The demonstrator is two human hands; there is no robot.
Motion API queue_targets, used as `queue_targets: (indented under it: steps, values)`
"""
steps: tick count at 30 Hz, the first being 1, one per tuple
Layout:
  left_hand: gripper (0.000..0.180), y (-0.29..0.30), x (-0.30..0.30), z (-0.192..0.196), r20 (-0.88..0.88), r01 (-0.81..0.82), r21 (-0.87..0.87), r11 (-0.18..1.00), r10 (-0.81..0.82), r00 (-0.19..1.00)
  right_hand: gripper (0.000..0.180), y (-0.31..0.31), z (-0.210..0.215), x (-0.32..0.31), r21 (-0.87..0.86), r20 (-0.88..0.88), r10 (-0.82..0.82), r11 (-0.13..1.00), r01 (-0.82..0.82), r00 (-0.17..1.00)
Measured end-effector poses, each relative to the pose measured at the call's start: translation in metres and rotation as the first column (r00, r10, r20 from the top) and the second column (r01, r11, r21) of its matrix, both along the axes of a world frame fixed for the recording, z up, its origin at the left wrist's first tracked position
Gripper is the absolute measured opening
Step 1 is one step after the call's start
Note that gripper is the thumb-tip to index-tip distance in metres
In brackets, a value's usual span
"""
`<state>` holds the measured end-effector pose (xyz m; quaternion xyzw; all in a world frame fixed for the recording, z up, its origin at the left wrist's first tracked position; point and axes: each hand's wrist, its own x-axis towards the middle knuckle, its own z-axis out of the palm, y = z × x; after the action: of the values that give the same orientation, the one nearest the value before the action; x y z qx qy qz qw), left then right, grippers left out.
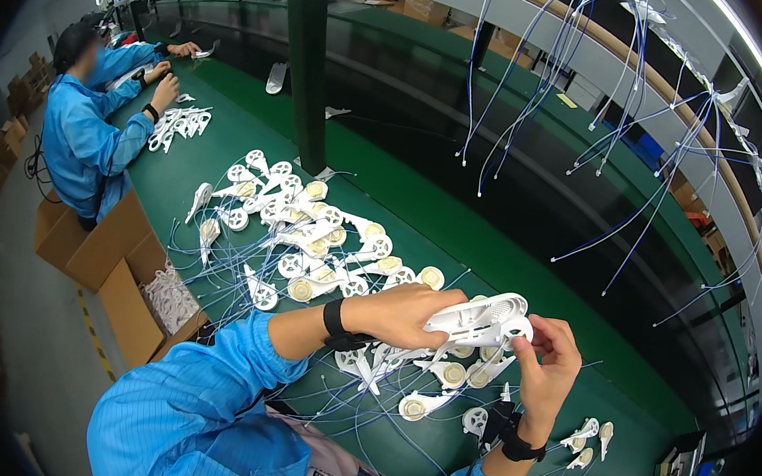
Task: The worker is assembling small white plastic housing components and routing wires through them.
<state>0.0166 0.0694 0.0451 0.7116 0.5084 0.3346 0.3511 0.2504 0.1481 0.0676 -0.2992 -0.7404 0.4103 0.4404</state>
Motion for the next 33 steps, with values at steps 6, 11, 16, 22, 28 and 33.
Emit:
queue_targets:
  steps: [6, 11, 16, 22, 28, 33]
  values:
    - [0.041, -0.001, 0.002, -0.001, -0.112, -0.008, 0.08, 0.997, 0.017, 0.994, 0.029, 0.001, -0.002, -0.005, 0.017, 0.002, 0.026, 1.0, -0.026, 1.0]
    - [0.041, -0.003, 0.005, 0.001, -0.172, -0.024, 0.088, 0.996, 0.039, 0.984, 0.029, 0.0, -0.002, -0.006, 0.048, 0.013, 0.01, 0.999, -0.011, 1.0]
    - [0.039, -0.004, 0.005, 0.0, -0.19, -0.041, 0.186, 0.982, 0.077, 0.979, 0.028, -0.001, -0.001, -0.007, 0.073, 0.024, 0.017, 0.997, -0.019, 1.0]
    - [0.039, -0.005, 0.004, -0.001, -0.231, -0.053, 0.223, 0.973, 0.106, 0.967, 0.027, 0.001, -0.005, -0.008, 0.069, 0.024, 0.035, 0.997, -0.036, 0.999]
    - [0.035, -0.009, 0.006, 0.006, -0.249, -0.083, 0.326, 0.942, 0.17, 0.954, 0.027, 0.001, -0.005, -0.007, 0.083, 0.03, 0.036, 0.996, -0.038, 0.999]
    - [0.033, -0.011, 0.007, 0.007, -0.315, -0.117, 0.37, 0.921, 0.243, 0.917, 0.027, 0.001, -0.005, -0.006, 0.15, 0.024, 0.016, 0.988, -0.02, 1.0]
